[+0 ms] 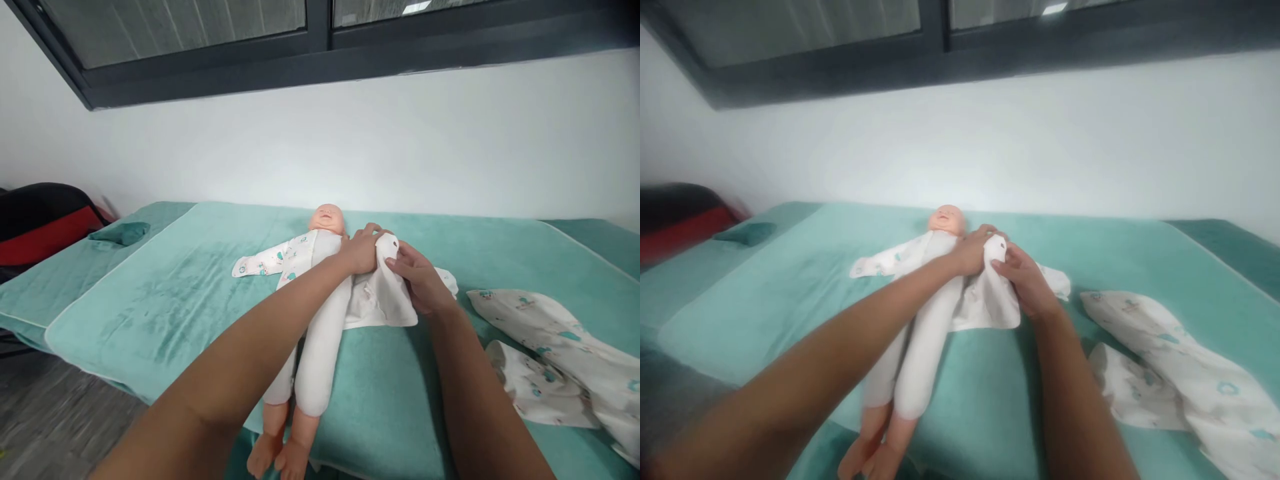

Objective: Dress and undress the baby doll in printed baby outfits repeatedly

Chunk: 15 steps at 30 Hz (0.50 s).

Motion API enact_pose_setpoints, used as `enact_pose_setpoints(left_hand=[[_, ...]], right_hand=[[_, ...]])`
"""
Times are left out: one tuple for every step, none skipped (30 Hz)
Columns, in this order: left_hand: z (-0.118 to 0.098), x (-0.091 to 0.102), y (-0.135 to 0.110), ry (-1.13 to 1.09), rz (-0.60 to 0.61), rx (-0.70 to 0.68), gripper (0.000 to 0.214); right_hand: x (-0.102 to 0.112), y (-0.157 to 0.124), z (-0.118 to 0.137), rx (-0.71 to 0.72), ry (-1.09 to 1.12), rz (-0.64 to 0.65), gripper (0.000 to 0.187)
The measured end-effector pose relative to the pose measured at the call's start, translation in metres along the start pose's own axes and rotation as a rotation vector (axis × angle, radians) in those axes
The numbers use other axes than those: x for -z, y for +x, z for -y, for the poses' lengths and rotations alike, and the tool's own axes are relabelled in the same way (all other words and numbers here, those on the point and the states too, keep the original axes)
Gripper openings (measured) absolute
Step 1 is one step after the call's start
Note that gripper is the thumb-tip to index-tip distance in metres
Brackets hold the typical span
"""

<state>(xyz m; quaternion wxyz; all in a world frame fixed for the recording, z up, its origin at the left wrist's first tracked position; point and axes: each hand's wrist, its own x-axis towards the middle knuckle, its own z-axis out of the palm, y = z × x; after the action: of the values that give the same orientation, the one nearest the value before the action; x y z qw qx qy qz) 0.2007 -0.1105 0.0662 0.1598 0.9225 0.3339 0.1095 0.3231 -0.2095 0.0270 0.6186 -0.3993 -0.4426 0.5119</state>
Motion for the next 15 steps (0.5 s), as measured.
enact_pose_setpoints(left_hand=[[0.003,0.005,0.000,-0.083,-0.002,-0.033,0.029],[0.008,0.011,-0.001,-0.149,-0.027,-0.047,0.019],[0.013,0.018,-0.003,-0.196,-0.076,-0.041,0.012],[0.019,0.025,-0.007,-0.225,-0.142,-0.025,0.009],[0.026,0.032,-0.013,-0.240,-0.222,-0.007,0.009],[0.033,0.037,-0.021,-0.246,-0.315,0.015,0.010],[0.040,0.041,-0.031,-0.245,-0.410,0.038,0.011],[0.048,0.042,-0.044,-0.245,-0.503,0.069,0.012],[0.055,0.041,-0.059,-0.249,-0.589,0.108,0.014],[0.062,0.037,-0.076,-0.254,-0.661,0.154,0.014],[0.068,0.031,-0.094,-0.261,-0.723,0.208,0.014],[0.074,0.024,-0.113,-0.278,-0.758,0.268,0.011],[0.080,0.016,-0.131,-0.308,-0.768,0.340,0.007],[0.085,0.008,-0.149,-0.344,-0.755,0.408,0.006],[0.090,0.001,-0.165,-0.394,-0.727,0.465,0.009]], right_hand=[[-0.001,-0.001,0.001,0.002,0.005,0.030,0.048],[-0.003,-0.003,0.001,-0.004,0.009,0.065,0.050],[-0.004,-0.004,0.002,-0.016,0.011,0.107,0.052],[-0.005,-0.006,0.002,-0.027,0.004,0.153,0.053],[-0.006,-0.008,0.002,-0.028,-0.012,0.197,0.054],[-0.007,-0.010,0.001,-0.020,-0.035,0.237,0.052],[-0.009,-0.012,0.000,-0.007,-0.056,0.286,0.048],[-0.010,-0.014,-0.002,0.005,-0.068,0.346,0.044],[-0.011,-0.015,-0.004,0.014,-0.070,0.412,0.040],[-0.012,-0.015,-0.005,0.015,-0.062,0.473,0.039],[-0.012,-0.015,-0.007,0.006,-0.053,0.514,0.039],[-0.012,-0.014,-0.008,-0.001,-0.047,0.520,0.039],[-0.011,-0.013,-0.010,-0.005,-0.054,0.485,0.038],[-0.010,-0.012,-0.011,-0.006,-0.084,0.415,0.035],[-0.009,-0.010,-0.013,-0.007,-0.142,0.329,0.034]])
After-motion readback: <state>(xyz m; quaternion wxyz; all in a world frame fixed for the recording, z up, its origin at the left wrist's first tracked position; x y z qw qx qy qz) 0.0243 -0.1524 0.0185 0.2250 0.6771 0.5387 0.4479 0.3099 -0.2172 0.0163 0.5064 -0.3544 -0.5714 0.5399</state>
